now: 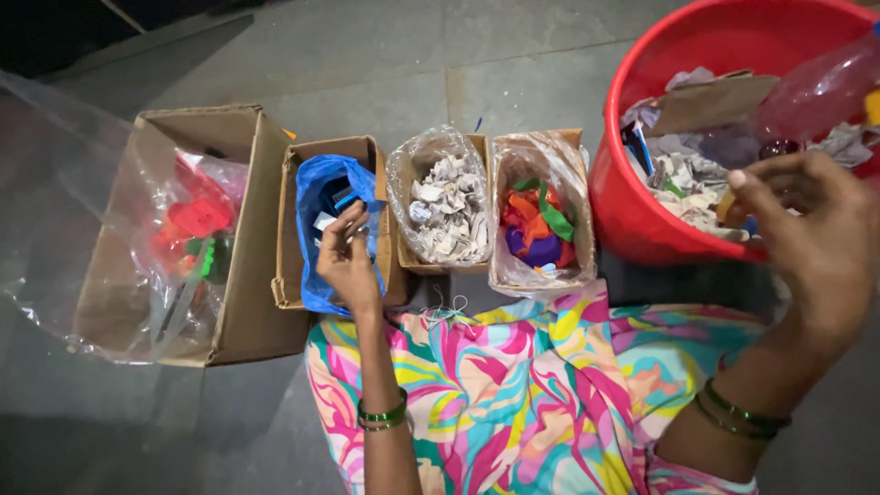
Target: The person sits on the floor and sorts plastic waste by picking items from a red bucket and placing them into several cardboard boxes. The person handles plastic bottle caps, small plastic pieces, and plastic bags, distributing them among the boxes.
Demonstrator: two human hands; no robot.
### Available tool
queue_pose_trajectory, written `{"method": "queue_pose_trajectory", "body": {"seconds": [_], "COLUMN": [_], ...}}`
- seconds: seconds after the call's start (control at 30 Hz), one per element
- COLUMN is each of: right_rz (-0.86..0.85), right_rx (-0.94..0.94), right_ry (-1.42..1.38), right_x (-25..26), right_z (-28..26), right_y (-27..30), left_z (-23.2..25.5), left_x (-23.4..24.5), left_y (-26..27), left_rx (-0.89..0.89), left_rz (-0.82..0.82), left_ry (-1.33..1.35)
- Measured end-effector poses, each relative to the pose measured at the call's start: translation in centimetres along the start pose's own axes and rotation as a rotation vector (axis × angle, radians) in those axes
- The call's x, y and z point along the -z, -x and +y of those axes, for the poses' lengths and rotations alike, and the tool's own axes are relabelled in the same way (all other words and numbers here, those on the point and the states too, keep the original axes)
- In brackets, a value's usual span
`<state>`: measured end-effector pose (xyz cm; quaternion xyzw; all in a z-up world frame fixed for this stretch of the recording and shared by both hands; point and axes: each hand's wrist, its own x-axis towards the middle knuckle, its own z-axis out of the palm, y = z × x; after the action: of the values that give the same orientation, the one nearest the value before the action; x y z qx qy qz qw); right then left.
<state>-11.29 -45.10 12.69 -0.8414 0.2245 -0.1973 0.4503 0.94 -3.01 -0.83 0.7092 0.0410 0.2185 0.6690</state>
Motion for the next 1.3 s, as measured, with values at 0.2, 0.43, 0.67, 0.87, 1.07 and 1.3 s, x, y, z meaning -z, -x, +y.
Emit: {"method": "queue_pose_trajectory", "body": {"seconds": [0.2, 0.43, 0.67, 0.87, 1.07, 1.3], "right_rz": [0.014, -0.291, -0.495, -0.625, -0.782, -0.655], "right_rx": [-0.012, 0.187, 0.229, 0.248, 0.172, 0.271], "right_ry": [-0.531, -0.619, -0.627, -0.560, -0.485, -0.434], "right_x": [-0.6, -6.1, -9.8, -12.0, -13.9, -12.3], "right_z": [-2.6, -4.2, -6.4, -7.0, -7.2, -7.3], "right_y": [2.0, 5.1, 6.9, 7.8, 8.5, 7.5], "left_z": [4.8, 12.4, 12.1, 12.1, 12.3, 13.1], "left_x": [-4.5, -9.5, -7.5, -3.9, 0.1, 17.0], "left_y": [7.0, 10.1, 9.6, 9.4, 8.3, -1.0], "left_rx": [-0.033, 0.280, 0.129, 0.087, -0.003, -0.218], "left_rz": [-0.312, -0.676, -0.555, -0.514, -0.312, 0.370], "left_ry": [0.183, 0.697, 0.558, 0.636, 0.635, -0.226]}}
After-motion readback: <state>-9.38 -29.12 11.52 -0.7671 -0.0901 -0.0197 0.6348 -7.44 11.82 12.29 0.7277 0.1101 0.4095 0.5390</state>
